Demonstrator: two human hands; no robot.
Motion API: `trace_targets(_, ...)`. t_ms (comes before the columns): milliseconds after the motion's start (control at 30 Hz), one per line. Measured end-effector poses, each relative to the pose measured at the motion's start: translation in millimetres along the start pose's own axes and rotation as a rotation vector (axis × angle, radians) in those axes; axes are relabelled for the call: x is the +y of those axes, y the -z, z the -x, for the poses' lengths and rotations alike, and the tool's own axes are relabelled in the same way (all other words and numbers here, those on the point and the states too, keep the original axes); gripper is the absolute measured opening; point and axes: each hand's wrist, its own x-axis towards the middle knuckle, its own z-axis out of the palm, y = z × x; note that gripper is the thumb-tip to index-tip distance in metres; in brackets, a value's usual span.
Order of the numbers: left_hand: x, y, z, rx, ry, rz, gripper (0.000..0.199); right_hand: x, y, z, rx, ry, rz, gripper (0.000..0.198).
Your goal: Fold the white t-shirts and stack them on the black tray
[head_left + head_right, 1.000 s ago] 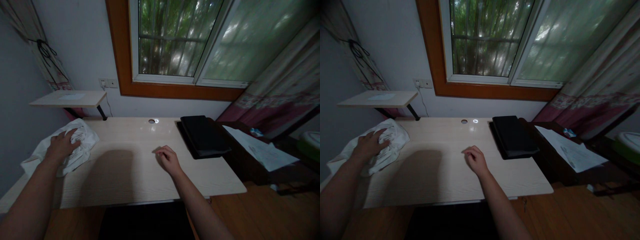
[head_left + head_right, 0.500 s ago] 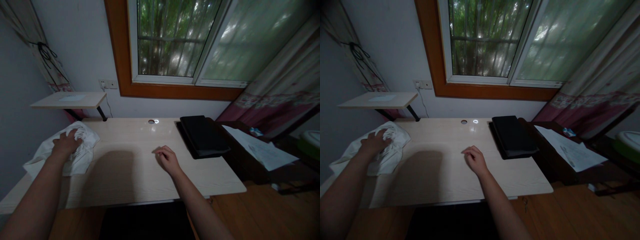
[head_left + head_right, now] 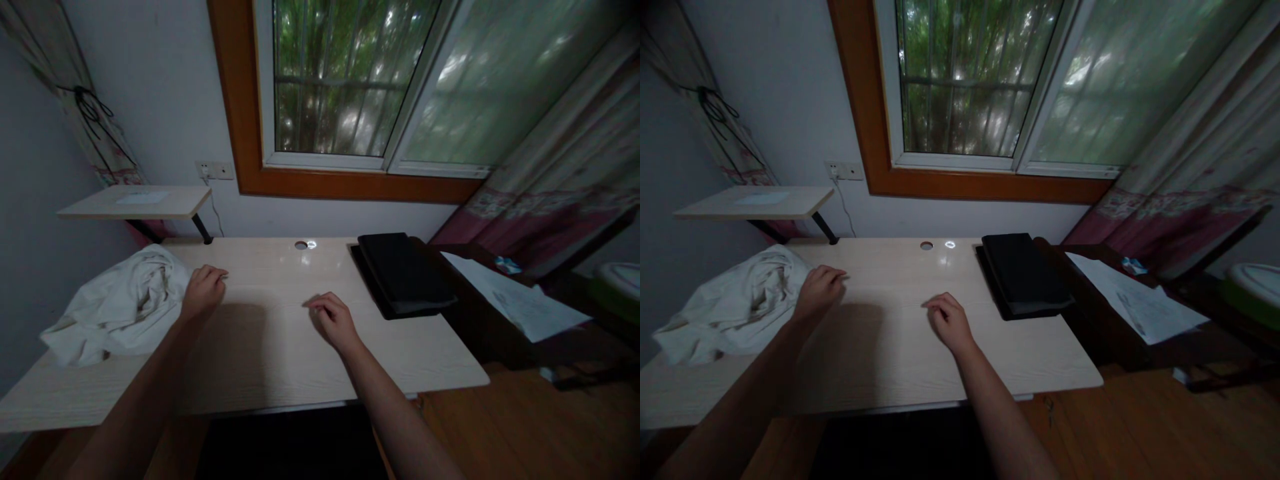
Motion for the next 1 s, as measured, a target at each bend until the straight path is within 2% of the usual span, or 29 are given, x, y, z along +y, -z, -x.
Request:
trace_targets(167, 18, -36, 7, -0.026, 0.034, 0.115, 0.026, 1, 1, 0, 0.014, 0.012, 0.013, 0.031)
trace_targets(333, 23, -44, 17, -0.073, 0.12, 0.158, 0.024, 4, 0, 1, 0.032, 0.014, 0.026, 0.032)
trace_targets(500, 19, -46, 22, -0.085, 0.105, 0.166, 0.022, 0, 10, 2, 0.062, -0.001, 0.139, 0.033)
trace_targets(567, 18, -46, 22, -0.083, 0.116, 0.176, 0.023, -2, 24, 0, 0.113, 0.005, 0.255, 0.033)
trace_targets(667, 18, -44, 22, -0.086, 0.156, 0.196, 0.023, -4, 58, -9, 0.218, 0.034, 0.528, 0.028)
trace_targets(767, 18, -42, 21, -0.088, 0.195, 0.217, 0.023, 0, 98, -20, 0.256, 0.027, 0.808, 0.028)
trace_targets(833, 18, -41, 21, -0.075, 0.198, 0.227, 0.024, 7, 121, -25, 0.264, -0.02, 0.963, 0.036)
trace_targets(900, 18, -41, 20, -0.057, 0.187, 0.237, 0.024, 16, 136, -23, 0.253, -0.066, 1.083, 0.046)
trace_targets(1000, 16, -40, 20, -0.04, 0.178, 0.257, 0.024, 34, 143, -10, 0.224, -0.088, 1.182, 0.058)
